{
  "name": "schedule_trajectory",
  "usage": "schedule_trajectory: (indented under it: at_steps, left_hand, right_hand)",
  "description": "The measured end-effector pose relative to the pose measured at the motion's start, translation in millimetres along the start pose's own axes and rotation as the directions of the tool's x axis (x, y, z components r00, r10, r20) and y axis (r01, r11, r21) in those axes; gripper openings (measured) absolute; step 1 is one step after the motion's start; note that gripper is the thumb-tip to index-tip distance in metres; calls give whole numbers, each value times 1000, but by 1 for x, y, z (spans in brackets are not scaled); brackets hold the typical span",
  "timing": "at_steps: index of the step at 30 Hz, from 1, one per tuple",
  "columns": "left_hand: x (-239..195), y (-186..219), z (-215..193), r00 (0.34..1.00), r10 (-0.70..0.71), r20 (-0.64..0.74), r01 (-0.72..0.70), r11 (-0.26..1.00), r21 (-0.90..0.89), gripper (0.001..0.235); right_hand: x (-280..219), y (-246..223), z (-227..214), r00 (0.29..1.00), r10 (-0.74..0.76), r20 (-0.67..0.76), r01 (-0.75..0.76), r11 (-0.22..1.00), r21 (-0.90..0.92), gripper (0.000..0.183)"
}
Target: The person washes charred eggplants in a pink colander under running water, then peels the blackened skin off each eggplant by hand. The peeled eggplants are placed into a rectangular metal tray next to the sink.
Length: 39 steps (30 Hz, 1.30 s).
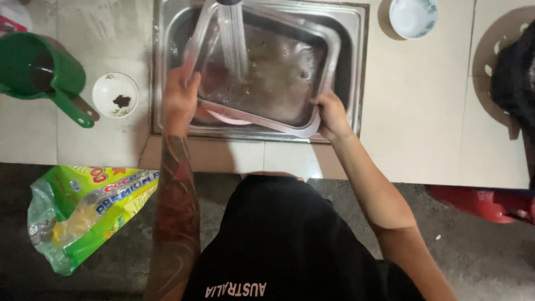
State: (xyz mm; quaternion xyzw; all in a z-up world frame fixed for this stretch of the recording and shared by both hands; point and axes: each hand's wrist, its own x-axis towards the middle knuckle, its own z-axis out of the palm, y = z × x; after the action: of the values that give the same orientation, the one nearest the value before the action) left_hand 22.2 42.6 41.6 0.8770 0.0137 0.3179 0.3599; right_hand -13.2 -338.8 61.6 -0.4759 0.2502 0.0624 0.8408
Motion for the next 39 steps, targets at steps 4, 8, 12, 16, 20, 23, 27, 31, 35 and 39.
schedule_trajectory:
  at_steps: [4,8,12,16,20,23,27,31,35,39]
  left_hand:
    - [14,18,-39,984,-98,149,80,989,123,22]
    - [36,83,-91,932,-288,219,266,956,126,20]
    - [54,94,-119,926,-298,230,231,932,277,17]
    - [54,99,-129,939,-281,200,219,934,283,16]
    - [31,64,-109,956,-237,174,148,900,411,30]
    - [11,73,-85,993,-69,94,-16,718,695,50]
    - [-9,114,-22,928,-113,354,-116,816,566,52]
    - [-20,139,54,783,146,605,-337,917,215,58]
    - [9,177,70,536,206,819,-421,906,48,61]
    - [48,178,48,558,3,830,-234,960,154,60]
  right_hand:
    - [28,33,-4,995,84,49,-80,994,-70,43]
    - [68,74,-13,993,103,63,-63,888,-456,51]
    - [56,71,32,986,145,81,-46,704,-708,58]
    - [68,86,41,985,138,101,-85,908,-410,56]
    - [82,81,22,996,29,84,-7,967,-253,44]
    - [32,22,59,995,-57,82,72,980,-188,39]
    - [-9,-13,84,991,-123,43,129,967,-218,34]
    - [0,0,68,987,-152,53,160,961,-224,34]
    - [49,48,17,992,-111,58,119,980,-161,38]
    - [-17,-4,57,992,-124,34,127,987,-98,35]
